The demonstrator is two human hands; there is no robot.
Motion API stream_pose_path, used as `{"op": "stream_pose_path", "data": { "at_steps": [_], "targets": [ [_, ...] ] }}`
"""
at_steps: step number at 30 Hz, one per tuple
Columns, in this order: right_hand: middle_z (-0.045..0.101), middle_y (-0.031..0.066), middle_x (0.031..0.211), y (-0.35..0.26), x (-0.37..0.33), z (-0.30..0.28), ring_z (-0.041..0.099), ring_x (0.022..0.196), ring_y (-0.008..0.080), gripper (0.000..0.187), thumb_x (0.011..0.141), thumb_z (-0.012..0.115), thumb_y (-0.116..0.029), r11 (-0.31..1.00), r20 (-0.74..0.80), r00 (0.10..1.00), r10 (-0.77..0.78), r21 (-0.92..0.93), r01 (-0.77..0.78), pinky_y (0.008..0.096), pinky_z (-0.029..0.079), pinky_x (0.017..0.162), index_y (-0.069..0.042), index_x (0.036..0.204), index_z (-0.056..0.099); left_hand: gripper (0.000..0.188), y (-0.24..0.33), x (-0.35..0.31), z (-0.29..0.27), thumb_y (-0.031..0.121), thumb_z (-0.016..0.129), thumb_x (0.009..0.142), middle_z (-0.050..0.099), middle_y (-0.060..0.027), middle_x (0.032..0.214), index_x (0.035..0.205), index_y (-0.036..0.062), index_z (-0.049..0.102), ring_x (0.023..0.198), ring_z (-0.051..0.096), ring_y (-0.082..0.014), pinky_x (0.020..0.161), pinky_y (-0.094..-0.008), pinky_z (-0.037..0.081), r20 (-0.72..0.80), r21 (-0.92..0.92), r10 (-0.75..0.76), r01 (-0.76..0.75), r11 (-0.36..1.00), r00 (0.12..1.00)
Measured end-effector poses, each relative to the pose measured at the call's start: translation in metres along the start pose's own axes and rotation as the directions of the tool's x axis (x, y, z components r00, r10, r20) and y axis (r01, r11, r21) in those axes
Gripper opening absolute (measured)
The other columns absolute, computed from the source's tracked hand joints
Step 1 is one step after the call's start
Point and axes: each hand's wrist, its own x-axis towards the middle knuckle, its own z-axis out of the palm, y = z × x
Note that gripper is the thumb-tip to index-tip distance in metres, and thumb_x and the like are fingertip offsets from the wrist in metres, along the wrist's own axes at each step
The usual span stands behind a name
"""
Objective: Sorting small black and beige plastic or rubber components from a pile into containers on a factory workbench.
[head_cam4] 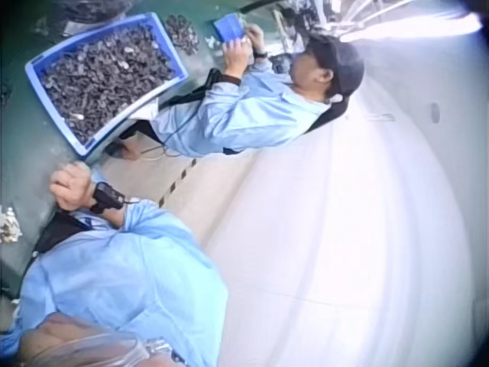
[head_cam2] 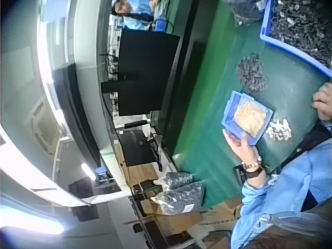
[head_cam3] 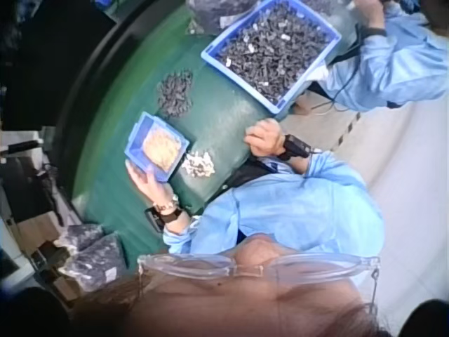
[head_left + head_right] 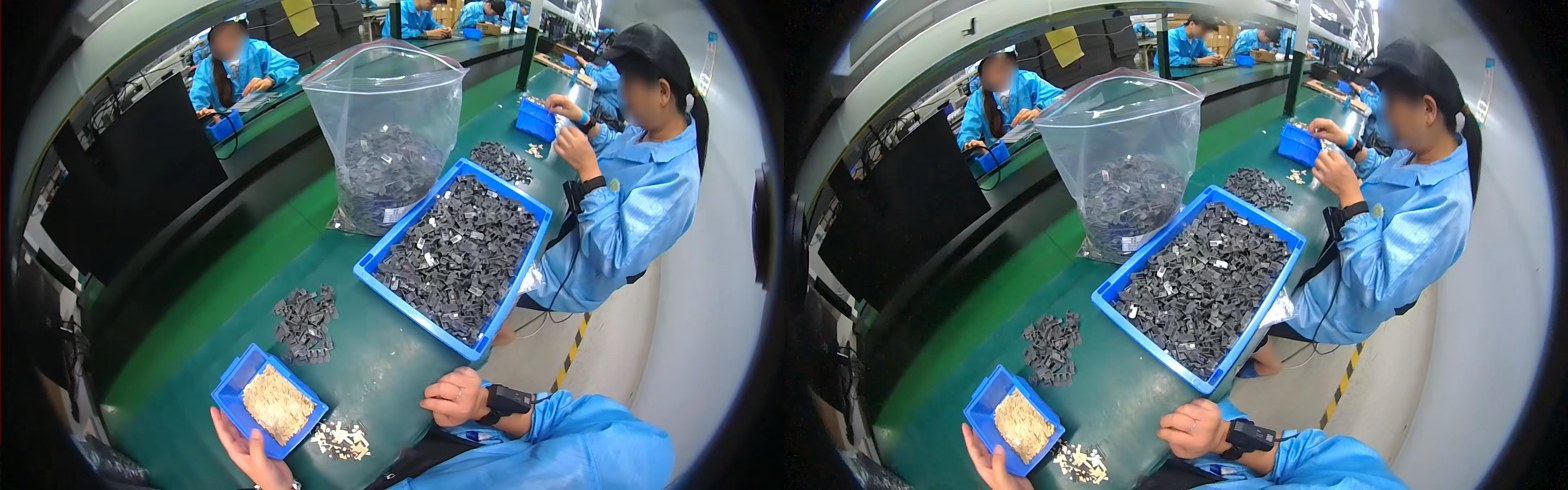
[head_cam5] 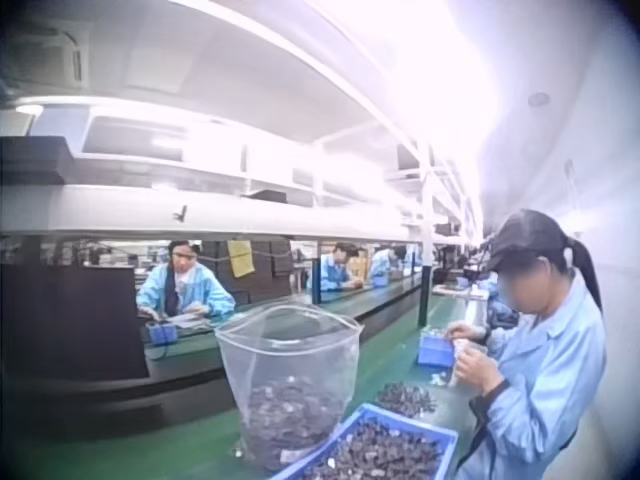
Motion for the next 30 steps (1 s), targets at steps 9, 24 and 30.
{"op": "stream_pose_path", "data": {
  "at_steps": [9, 24, 30],
  "targets": [
    [0.064, -0.0063, 0.087, 0.004, 0.004, 0.001, 0.054, 0.062, 0.0116, 0.023, 0.057, 0.065, -0.013, 0.995, -0.002, 1.000, -0.025, 0.099, 0.025, 0.0282, 0.034, 0.052, -0.018, 0.079, 0.070, 0.062, 0.026, 0.003, 0.010, -0.009, 0.051, 0.077, 0.054, -0.0195, 0.135, 0.139, -0.0035, 0.046, 0.123, 0.055, -0.0332, 0.103, -0.0410, 0.044, -0.068, -0.126, -0.176, 0.167, 0.978, 0.982],
    [0.060, -0.0078, 0.086, 0.011, -0.002, -0.006, 0.051, 0.068, 0.0127, 0.023, 0.057, 0.064, -0.014, 0.995, 0.058, 0.995, -0.081, 0.069, 0.077, 0.0311, 0.034, 0.062, -0.018, 0.080, 0.066, 0.081, 0.018, 0.011, 0.021, -0.018, 0.035, 0.064, 0.051, -0.0225, 0.139, 0.144, -0.0065, 0.039, 0.125, 0.054, -0.0340, 0.108, -0.0445, 0.043, -0.102, -0.170, -0.077, 0.059, 0.984, 0.992],
    [0.064, 0.0000, 0.087, -0.006, 0.033, -0.017, 0.054, 0.065, 0.0207, 0.025, 0.061, 0.069, -0.003, 0.934, 0.266, 0.949, 0.168, 0.265, -0.239, 0.0347, 0.041, 0.062, -0.011, 0.084, 0.068, 0.078, 0.005, 0.014, 0.019, -0.018, 0.036, 0.067, 0.049, -0.0200, 0.143, 0.145, -0.0066, 0.037, 0.127, 0.054, -0.0283, 0.108, -0.0396, 0.043, -0.041, -0.120, -0.087, 0.082, 0.989, 0.995]
  ]
}}
